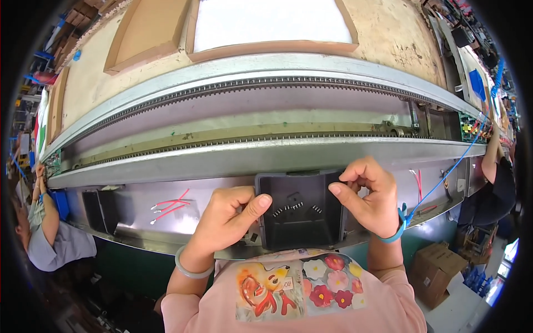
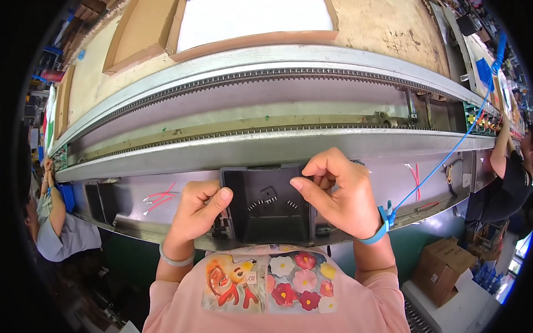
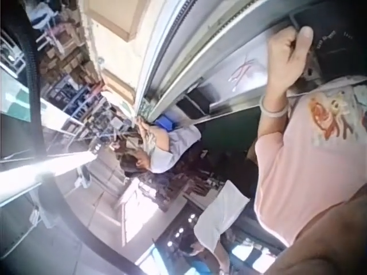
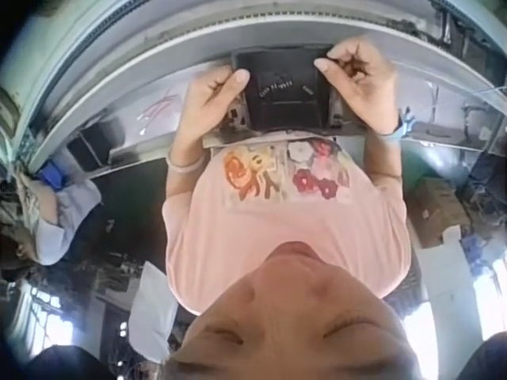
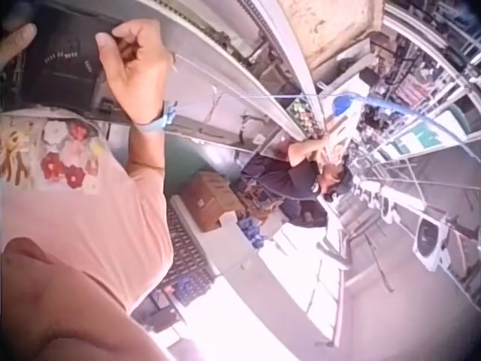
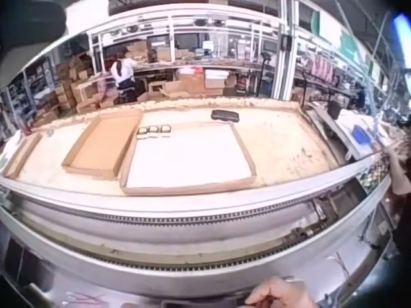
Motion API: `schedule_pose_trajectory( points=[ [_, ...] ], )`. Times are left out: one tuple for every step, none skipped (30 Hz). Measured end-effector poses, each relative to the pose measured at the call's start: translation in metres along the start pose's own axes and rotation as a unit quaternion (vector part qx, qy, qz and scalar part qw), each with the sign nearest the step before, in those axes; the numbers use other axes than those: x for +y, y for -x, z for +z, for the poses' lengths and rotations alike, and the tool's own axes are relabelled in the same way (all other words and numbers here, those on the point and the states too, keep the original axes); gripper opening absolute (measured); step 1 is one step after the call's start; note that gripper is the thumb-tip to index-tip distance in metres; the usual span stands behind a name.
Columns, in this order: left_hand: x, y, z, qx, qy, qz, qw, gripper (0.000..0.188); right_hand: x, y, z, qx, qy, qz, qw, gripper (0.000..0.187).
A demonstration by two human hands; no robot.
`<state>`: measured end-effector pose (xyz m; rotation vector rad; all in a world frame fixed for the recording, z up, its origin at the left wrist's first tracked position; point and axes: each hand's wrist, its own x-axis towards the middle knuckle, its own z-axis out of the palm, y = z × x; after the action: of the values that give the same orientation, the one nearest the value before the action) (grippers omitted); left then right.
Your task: The person assembles circuit boards on an assembly line by inserting electronic components, transformers, and wires into the boards by hand. The person also places small components into a container and slides the circuit boards along the conveyor track.
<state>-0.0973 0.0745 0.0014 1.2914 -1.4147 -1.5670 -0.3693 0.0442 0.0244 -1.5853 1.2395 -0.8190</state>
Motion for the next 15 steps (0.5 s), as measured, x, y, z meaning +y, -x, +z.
schedule_pose_trajectory(
  points=[
    [0.0013,0.0005,0.0018,0.0,0.0,-0.002,1.0,0.045,0.0001,0.0017,-0.001,0.001,0.003,-0.005,1.0,0.02],
    [0.0024,0.0009,0.0032,0.001,-0.003,-0.003,1.0,0.045,-0.0005,0.0027,-0.0017,0.0,0.002,-0.004,1.0,0.02],
    [0.0028,0.0012,0.0041,0.001,-0.006,-0.005,1.0,0.045,-0.0012,0.0033,-0.0024,-0.001,0.005,0.0,1.0,0.02],
    [0.0025,0.0012,0.0036,0.002,-0.005,-0.006,1.0,0.045,-0.0015,0.0027,-0.0023,-0.003,0.008,0.003,1.0,0.02],
    [0.0021,0.0014,0.0028,0.0,-0.007,-0.007,1.0,0.045,-0.0011,0.0023,-0.0021,-0.004,0.008,0.004,1.0,0.02],
    [0.0019,0.0015,0.0024,-0.002,-0.01,-0.007,1.0,0.045,-0.0007,0.0022,-0.0019,-0.003,0.013,0.003,1.0,0.02],
    [0.0023,0.0014,0.002,-0.002,-0.009,-0.008,1.0,0.045,-0.0004,0.0015,-0.0015,-0.002,0.018,0.002,1.0,0.019],
    [0.0032,0.0013,0.0018,-0.001,-0.01,-0.008,1.0,0.045,-0.0006,0.001,-0.0012,-0.003,0.019,0.002,1.0,0.019],
    [0.0036,0.0012,0.0017,0.0,-0.011,-0.007,1.0,0.046,-0.001,0.0006,-0.0009,-0.003,0.022,0.004,1.0,0.019],
    [0.0033,0.0011,0.0013,0.0,-0.011,-0.007,1.0,0.046,-0.0012,0.0,-0.0006,-0.003,0.025,0.005,1.0,0.019],
    [0.0027,0.001,0.0008,-0.001,-0.015,-0.006,1.0,0.046,-0.0011,-0.0004,-0.0004,-0.003,0.025,0.005,1.0,0.019],
    [0.0024,0.0009,0.0005,-0.001,-0.019,-0.006,1.0,0.046,-0.0007,-0.0006,-0.0002,-0.004,0.024,0.008,1.0,0.019],
    [0.0024,0.0009,0.0005,-0.002,-0.019,-0.006,1.0,0.046,-0.0006,-0.0005,-0.0002,-0.005,0.023,0.011,1.0,0.018],
    [0.0026,0.0009,0.0005,-0.002,-0.018,-0.008,1.0,0.046,-0.0012,-0.0006,-0.0002,-0.004,0.023,0.011,1.0,0.018],
    [0.0027,0.0008,0.0007,-0.002,-0.018,-0.011,1.0,0.045,-0.002,-0.0008,-0.0001,-0.003,0.026,0.013,1.0,0.018]
  ],
)
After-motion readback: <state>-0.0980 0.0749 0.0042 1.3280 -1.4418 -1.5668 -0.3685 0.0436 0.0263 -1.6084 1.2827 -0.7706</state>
